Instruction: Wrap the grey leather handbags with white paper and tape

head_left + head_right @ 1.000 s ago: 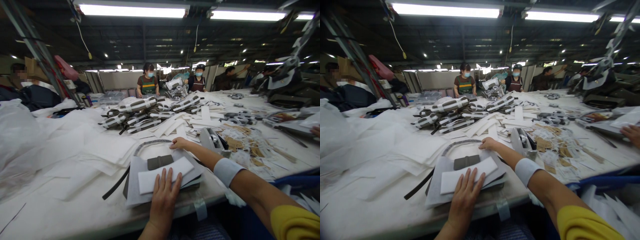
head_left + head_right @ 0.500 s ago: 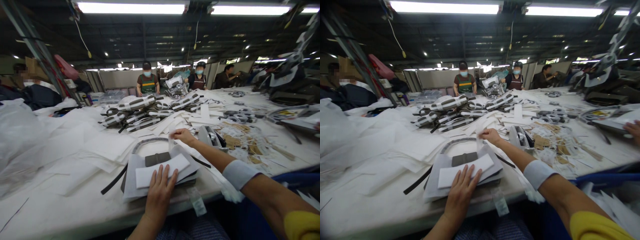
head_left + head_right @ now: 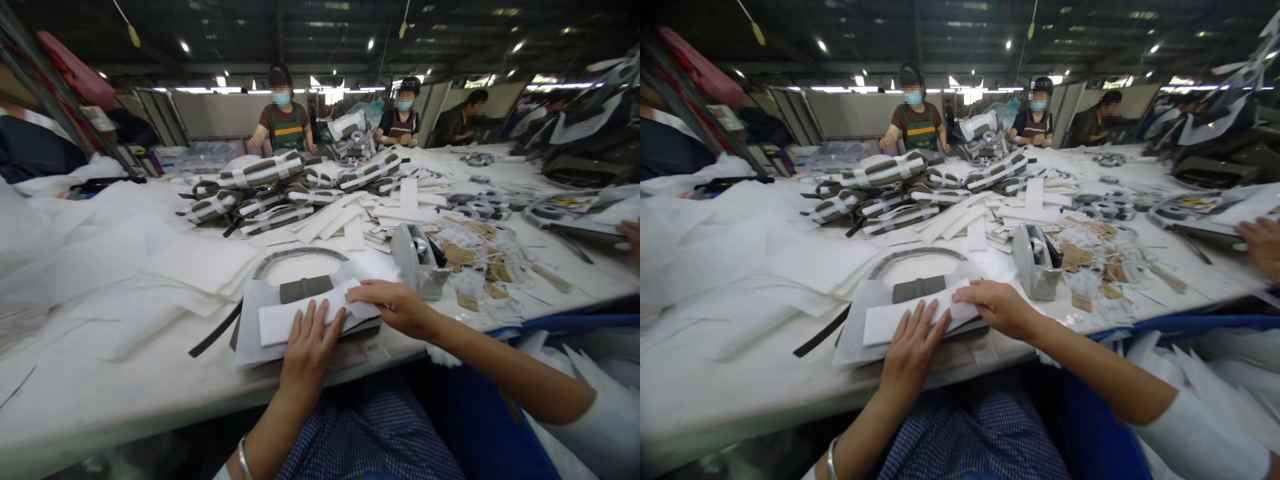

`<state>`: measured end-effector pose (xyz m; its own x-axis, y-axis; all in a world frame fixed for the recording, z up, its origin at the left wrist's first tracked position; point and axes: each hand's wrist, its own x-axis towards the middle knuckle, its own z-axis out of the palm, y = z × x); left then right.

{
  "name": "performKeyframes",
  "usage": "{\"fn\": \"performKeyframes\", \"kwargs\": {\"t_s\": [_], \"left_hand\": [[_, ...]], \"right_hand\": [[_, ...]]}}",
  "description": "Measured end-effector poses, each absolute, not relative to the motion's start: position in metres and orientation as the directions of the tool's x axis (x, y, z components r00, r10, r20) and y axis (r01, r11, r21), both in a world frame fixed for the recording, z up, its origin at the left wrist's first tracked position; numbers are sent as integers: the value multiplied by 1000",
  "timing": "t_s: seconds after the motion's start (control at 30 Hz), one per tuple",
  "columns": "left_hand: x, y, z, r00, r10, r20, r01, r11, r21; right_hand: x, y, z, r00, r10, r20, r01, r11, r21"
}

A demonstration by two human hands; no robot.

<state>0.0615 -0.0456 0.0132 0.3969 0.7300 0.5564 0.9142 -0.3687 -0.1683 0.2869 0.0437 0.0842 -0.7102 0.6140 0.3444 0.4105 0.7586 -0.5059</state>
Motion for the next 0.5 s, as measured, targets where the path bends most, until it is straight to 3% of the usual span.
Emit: {"fn": "performKeyframes", "kwargs": {"t_s": [0.1, 0.2, 0.5], "left_hand": [[62, -43, 12, 381, 745, 547, 920, -363, -147], [61, -41, 12, 374, 758, 534, 923, -361, -134], [61, -41, 28, 454, 786, 419, 890, -416, -183]], "right_hand": [[293, 30, 62, -785, 446, 429, 351, 892, -285], [298, 29, 43, -782, 370, 502, 330, 928, -172], [307, 49, 28, -775, 240, 585, 179, 971, -162]]}}
